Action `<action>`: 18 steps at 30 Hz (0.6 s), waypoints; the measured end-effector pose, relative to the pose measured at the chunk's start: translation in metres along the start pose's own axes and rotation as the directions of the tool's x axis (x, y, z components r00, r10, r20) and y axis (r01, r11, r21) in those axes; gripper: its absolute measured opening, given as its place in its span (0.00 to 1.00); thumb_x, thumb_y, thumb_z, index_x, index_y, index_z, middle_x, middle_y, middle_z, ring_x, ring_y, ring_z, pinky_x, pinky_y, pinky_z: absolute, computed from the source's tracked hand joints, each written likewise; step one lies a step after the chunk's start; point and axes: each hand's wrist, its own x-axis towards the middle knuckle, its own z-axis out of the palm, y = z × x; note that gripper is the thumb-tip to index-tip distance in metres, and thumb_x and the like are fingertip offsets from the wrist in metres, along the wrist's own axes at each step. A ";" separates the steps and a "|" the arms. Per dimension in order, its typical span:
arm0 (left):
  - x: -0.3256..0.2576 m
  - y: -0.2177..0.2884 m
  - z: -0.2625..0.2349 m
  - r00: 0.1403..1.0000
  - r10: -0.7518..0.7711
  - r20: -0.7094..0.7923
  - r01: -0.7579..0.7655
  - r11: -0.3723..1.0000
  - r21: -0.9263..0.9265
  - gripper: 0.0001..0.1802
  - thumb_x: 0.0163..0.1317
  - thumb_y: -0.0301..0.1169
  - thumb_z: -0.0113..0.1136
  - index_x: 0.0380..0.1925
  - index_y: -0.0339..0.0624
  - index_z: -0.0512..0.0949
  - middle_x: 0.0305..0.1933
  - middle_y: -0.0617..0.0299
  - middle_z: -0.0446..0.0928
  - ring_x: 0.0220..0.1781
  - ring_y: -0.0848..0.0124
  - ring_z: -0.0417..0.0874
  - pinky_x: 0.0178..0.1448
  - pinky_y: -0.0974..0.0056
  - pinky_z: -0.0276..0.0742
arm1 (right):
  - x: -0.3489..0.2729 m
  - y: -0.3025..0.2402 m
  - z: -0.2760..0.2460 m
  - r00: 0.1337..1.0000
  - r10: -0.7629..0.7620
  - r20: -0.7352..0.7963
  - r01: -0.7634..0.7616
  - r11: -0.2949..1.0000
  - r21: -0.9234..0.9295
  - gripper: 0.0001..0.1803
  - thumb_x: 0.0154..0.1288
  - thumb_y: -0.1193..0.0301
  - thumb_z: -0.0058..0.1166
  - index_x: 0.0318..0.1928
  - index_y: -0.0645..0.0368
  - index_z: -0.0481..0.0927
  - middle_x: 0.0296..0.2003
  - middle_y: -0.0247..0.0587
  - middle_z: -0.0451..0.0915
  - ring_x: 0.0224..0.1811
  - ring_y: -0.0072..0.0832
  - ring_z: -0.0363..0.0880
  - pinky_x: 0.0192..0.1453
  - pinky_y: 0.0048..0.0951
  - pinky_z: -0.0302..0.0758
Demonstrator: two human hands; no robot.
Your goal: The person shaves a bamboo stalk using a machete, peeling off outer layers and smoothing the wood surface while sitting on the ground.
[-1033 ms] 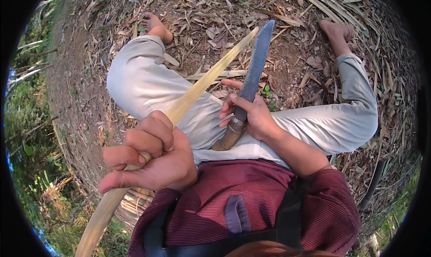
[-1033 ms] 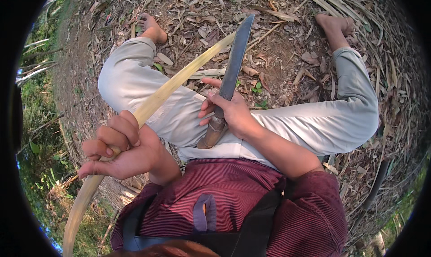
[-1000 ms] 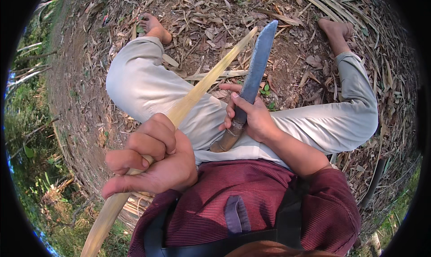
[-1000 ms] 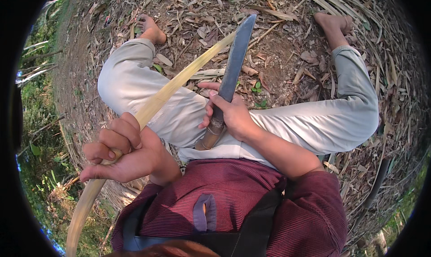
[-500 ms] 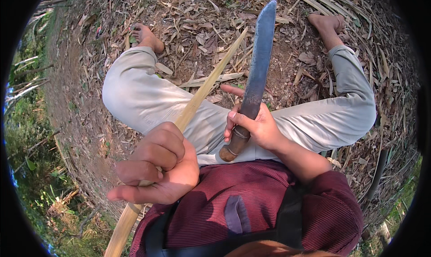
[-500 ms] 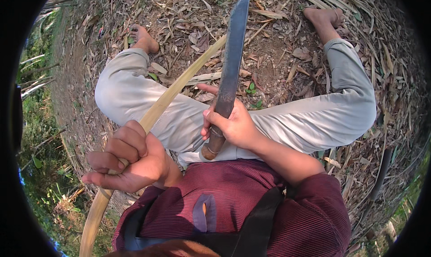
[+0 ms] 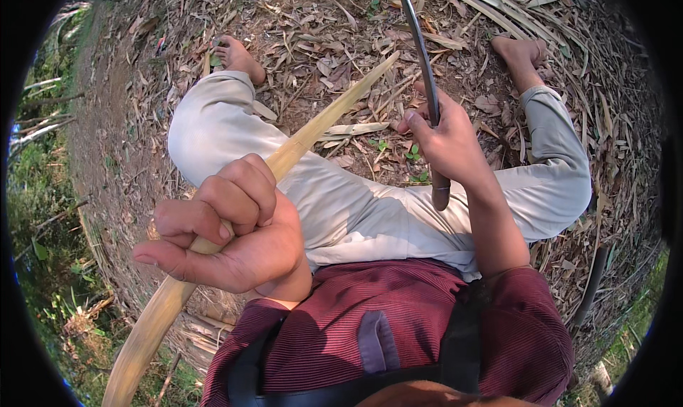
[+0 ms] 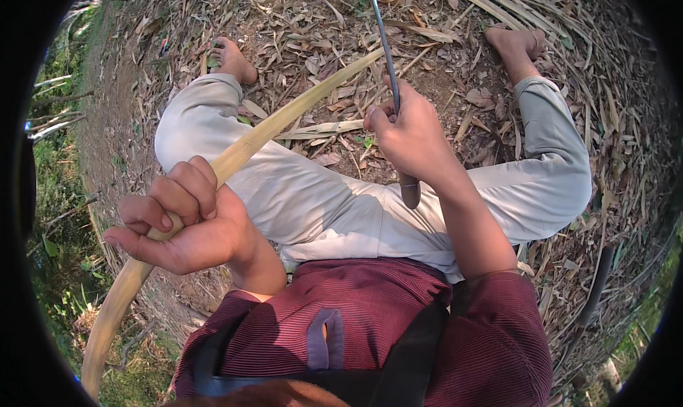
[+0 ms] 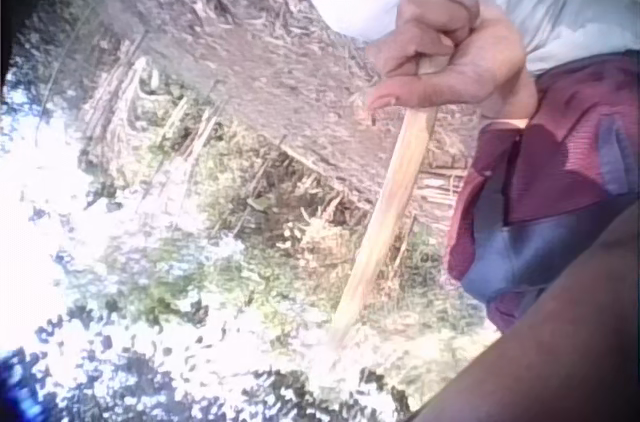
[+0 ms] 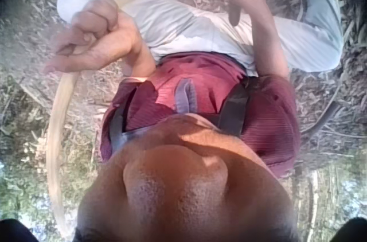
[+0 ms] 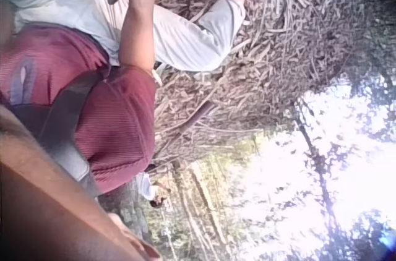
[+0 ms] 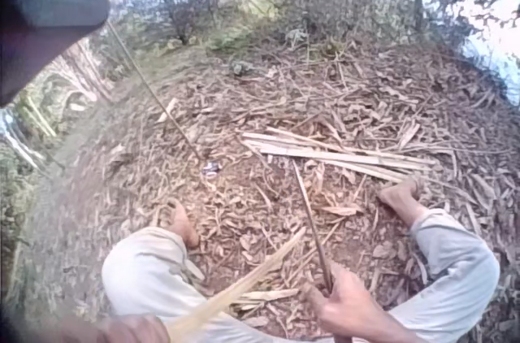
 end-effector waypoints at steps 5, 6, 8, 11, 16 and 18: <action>-0.001 0.001 0.005 1.000 -0.007 0.029 0.007 1.000 -0.007 0.30 0.77 0.56 0.29 0.19 0.51 0.57 0.10 0.69 0.48 0.11 0.78 0.44 0.18 0.68 0.39 | -0.008 0.034 -0.011 0.888 0.312 0.338 -0.434 0.813 0.388 0.30 0.71 0.77 0.45 0.70 0.67 0.53 0.43 0.58 0.82 0.29 0.26 0.79 0.26 0.29 0.80; -0.002 0.000 0.005 0.999 -0.007 0.041 0.007 1.000 -0.002 0.30 0.77 0.56 0.29 0.19 0.51 0.57 0.10 0.69 0.48 0.11 0.78 0.44 0.18 0.69 0.39 | -0.008 0.041 -0.014 0.849 0.352 0.393 -0.505 0.759 0.411 0.30 0.71 0.77 0.44 0.70 0.66 0.52 0.44 0.61 0.82 0.30 0.28 0.80 0.26 0.30 0.82; -0.002 0.000 0.001 1.000 -0.008 0.012 0.008 1.000 0.001 0.30 0.77 0.56 0.30 0.19 0.52 0.56 0.10 0.69 0.48 0.10 0.78 0.44 0.18 0.69 0.39 | -0.010 0.048 -0.018 0.818 0.372 0.440 -0.556 0.706 0.438 0.29 0.71 0.77 0.43 0.70 0.63 0.54 0.49 0.62 0.80 0.32 0.30 0.82 0.27 0.31 0.84; 0.000 -0.002 -0.001 0.998 0.001 -0.065 0.003 0.999 0.052 0.29 0.77 0.56 0.30 0.19 0.52 0.56 0.09 0.69 0.48 0.10 0.78 0.44 0.18 0.69 0.38 | -0.029 0.013 -0.018 0.837 0.275 0.473 -0.501 0.734 0.460 0.24 0.75 0.72 0.44 0.68 0.59 0.57 0.47 0.53 0.80 0.31 0.29 0.81 0.28 0.31 0.84; 0.004 -0.001 0.004 0.993 0.008 -0.119 0.006 0.993 0.118 0.29 0.78 0.55 0.30 0.19 0.52 0.56 0.09 0.69 0.49 0.10 0.78 0.43 0.18 0.69 0.38 | -0.056 -0.024 0.004 0.951 -0.109 0.289 0.042 0.973 0.227 0.23 0.76 0.57 0.48 0.62 0.60 0.68 0.32 0.43 0.80 0.26 0.32 0.80 0.26 0.32 0.76; 0.003 -0.001 0.009 0.996 0.009 -0.084 -0.001 0.996 0.091 0.29 0.77 0.56 0.30 0.19 0.52 0.56 0.09 0.69 0.49 0.10 0.78 0.43 0.18 0.69 0.37 | -0.063 -0.034 0.010 0.906 -0.360 0.223 0.377 0.925 -0.039 0.22 0.75 0.57 0.51 0.57 0.61 0.71 0.26 0.45 0.79 0.23 0.37 0.80 0.25 0.37 0.75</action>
